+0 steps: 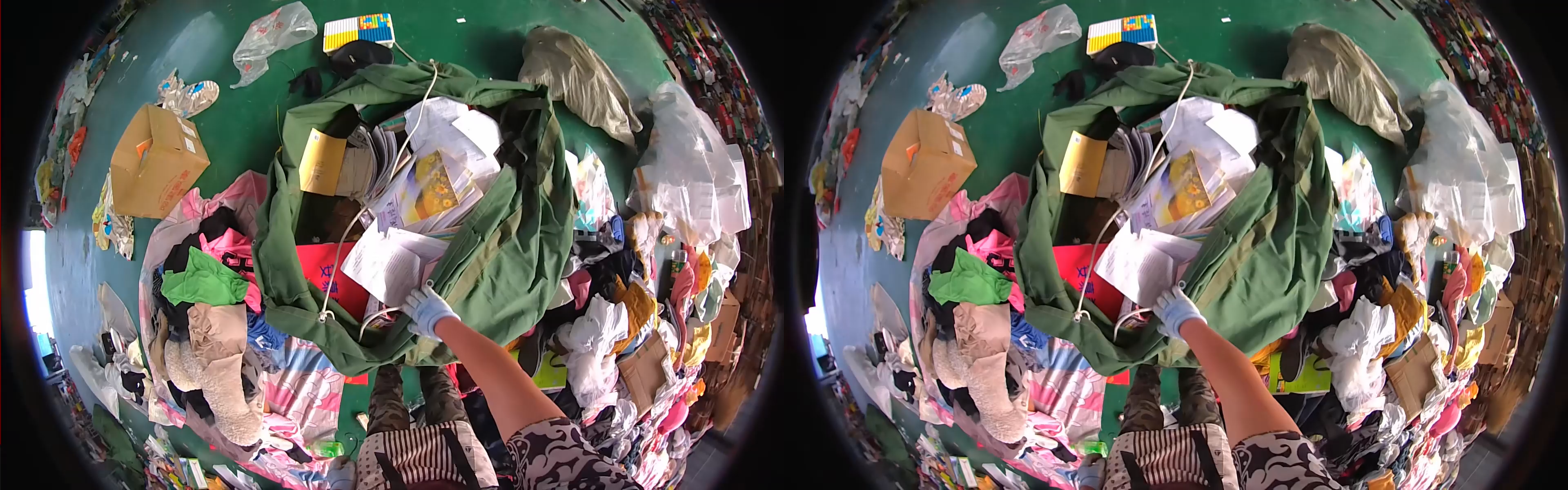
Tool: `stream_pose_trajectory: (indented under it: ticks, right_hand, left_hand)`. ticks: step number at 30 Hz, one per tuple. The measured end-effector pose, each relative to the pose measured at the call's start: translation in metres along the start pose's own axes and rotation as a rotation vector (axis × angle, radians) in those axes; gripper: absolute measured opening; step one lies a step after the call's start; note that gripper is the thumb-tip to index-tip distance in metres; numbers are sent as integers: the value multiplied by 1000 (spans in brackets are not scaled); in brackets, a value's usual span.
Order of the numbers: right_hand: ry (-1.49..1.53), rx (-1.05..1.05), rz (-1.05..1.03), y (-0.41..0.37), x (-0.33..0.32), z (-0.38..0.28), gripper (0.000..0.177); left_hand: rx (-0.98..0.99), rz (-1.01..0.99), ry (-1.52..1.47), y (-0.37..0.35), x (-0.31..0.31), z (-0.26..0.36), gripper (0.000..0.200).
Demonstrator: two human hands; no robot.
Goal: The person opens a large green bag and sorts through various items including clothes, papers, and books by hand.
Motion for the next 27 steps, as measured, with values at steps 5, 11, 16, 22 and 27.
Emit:
stream_pose_trajectory:
  ticks: [5,11,16,22,27]
  right_hand:
    - [248,-31,-531,-31,44,31,56]
    - [810,626,-887,-259,196,54,54]
    - [655,67,-1108,-424,430,15,26]
    - [832,331,-1198,-321,276,-74,27]
    - [1053,555,-1003,-282,177,-47,36]
  left_hand:
    - [-226,-24,-40,-38,11,14,22]
    - [-207,-148,-131,-50,30,47,22]
    - [292,107,220,-26,47,105,23]
    - [1315,-28,152,-29,113,426,32]
    - [1013,-340,1095,40,204,411,42]
Point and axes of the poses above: each hand's wrist, its own y-axis towards the middle knuckle, its own x-axis out of the palm, z = x × y, the point moved 3 cm from there along y, towards the middle knuckle, and after that the axes turned 7 degrees about -x, right-handed, at the moved point
